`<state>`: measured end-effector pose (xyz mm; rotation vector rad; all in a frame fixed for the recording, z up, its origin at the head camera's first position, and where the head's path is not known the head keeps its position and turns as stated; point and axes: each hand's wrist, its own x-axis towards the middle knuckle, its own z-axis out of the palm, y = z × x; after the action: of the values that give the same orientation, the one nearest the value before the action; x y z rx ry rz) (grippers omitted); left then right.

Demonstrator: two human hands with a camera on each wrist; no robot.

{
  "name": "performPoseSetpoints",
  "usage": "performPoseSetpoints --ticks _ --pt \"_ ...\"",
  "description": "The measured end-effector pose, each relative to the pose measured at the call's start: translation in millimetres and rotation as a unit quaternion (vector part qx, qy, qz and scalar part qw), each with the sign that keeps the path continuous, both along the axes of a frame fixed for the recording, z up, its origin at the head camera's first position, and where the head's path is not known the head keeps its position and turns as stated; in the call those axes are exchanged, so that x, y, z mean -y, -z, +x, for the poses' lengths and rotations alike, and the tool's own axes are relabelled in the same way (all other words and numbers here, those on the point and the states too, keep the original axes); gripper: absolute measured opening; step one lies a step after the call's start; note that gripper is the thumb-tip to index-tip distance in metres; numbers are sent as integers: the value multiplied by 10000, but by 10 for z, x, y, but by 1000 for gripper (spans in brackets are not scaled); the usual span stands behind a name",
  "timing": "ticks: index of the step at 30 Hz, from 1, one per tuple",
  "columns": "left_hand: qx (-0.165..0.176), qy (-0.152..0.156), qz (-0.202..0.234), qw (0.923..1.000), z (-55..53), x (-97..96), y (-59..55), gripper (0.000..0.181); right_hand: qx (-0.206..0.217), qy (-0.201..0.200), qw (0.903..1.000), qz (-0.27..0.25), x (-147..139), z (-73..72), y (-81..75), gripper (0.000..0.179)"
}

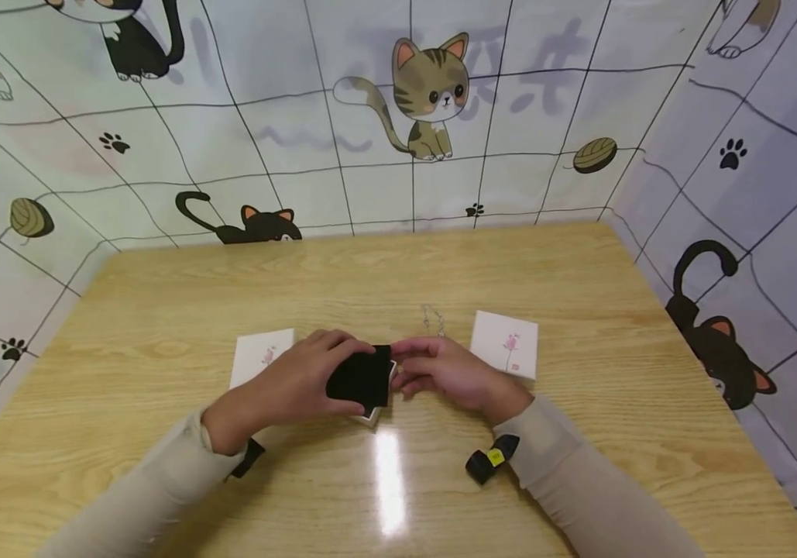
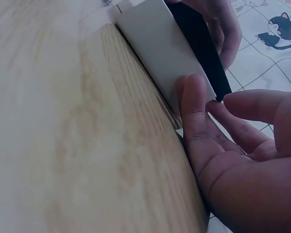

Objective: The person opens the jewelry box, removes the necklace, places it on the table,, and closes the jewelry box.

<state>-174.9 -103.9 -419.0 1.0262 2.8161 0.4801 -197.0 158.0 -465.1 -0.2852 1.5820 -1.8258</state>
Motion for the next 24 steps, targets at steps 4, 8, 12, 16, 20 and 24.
performPoseSetpoints --ticks 4,8,12,16,20,24 --pt "-3 74 23 10000 6 21 -18 77 29 65 9999 -121 -11 -6 22 44" --pt "11 109 38 9999 8 41 -23 77 50 142 9997 -205 -14 -10 31 42" --pt "72 35 72 9999 16 69 -23 76 52 251 9993 -278 8 -7 28 41" --pt "136 -137 47 9998 35 96 -27 76 3 366 9987 -368 42 -9 28 40" --pt "50 -333 -73 9994 46 91 -28 78 17 507 9977 -456 54 -15 33 40" --pt "-91 -531 -192 9984 49 77 -25 80 40 587 9969 -524 42 -13 31 41"
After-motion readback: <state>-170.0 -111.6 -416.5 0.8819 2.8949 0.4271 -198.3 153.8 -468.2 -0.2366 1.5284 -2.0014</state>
